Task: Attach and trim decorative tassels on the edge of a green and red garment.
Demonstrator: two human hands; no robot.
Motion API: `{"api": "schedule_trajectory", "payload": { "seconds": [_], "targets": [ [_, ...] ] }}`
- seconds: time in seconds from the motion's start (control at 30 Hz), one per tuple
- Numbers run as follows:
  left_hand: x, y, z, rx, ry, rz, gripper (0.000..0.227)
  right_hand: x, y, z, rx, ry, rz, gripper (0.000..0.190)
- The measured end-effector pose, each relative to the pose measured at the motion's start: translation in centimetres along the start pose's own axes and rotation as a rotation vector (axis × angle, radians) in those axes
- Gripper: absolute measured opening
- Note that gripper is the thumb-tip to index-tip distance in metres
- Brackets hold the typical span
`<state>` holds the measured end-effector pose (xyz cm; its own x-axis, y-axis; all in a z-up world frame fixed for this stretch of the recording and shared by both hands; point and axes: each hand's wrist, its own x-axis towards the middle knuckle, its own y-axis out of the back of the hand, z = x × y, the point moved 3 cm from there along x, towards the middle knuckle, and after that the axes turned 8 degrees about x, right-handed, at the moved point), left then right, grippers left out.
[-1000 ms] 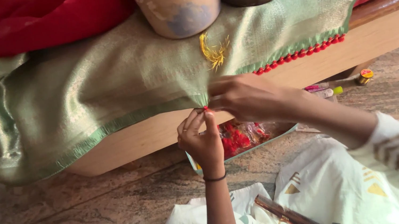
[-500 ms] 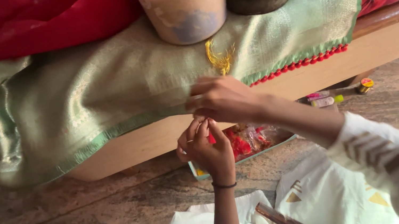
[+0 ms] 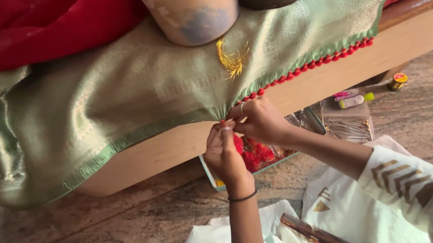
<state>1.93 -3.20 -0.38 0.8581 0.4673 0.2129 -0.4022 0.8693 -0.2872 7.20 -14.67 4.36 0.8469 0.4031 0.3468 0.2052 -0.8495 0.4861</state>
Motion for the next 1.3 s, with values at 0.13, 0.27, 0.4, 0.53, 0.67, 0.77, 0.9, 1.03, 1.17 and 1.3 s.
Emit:
{"api": "schedule_trajectory", "payload": {
  "seconds": [0.13,0.27,0.4,0.53,0.67,0.77,0.9,1.03,1.17,1.3],
  "targets": [
    [-0.5,0.4,0.9,0.162,0.025,0.080,0.018,-0.9,1.6,-1.3,-0.071,0.080,-0.001,0.018],
    [-0.8,0.4,2.7,0.613,-0.310,0.177,0.015,-1.7,4.2,-3.3,-0.154,0.233,-0.003,0.013],
    [-0.8,0.3,1.5,0.627,-0.321,0.155,0.015,0.2,4.6,-6.2,-0.210,0.487,-0.094,0.013],
    [-0.6,1.1,-0.6,0.631,-0.333,0.196,0.018,4.6,1.5,-9.0,-0.358,0.735,-0.335,0.008],
    [-1.7,-0.1,4.2,1.021,-0.495,0.323,0.012,8.1,-1.5,-7.0,-0.585,0.662,-0.514,0.014],
    [-1.3,0.2,2.8,1.083,-0.585,0.304,0.014,7.5,-1.1,-6.6,-0.602,0.658,-0.467,0.013],
    [-0.7,0.5,2.0,1.020,-0.520,0.216,0.015,3.5,1.5,-7.8,-0.199,0.603,-0.215,0.027],
    [0.3,0.7,2.1,0.509,-0.226,0.051,0.015,0.6,2.2,-5.2,-0.095,0.289,-0.026,0.016],
    [0.3,0.7,0.7,0.055,-0.057,-0.034,0.019,-0.5,1.9,-3.2,-0.109,0.187,0.003,0.020],
    [-0.1,0.1,1.4,-0.169,0.043,-0.080,0.018,-0.4,0.9,-2.5,-0.163,0.241,-0.011,0.018]
  ]
}}
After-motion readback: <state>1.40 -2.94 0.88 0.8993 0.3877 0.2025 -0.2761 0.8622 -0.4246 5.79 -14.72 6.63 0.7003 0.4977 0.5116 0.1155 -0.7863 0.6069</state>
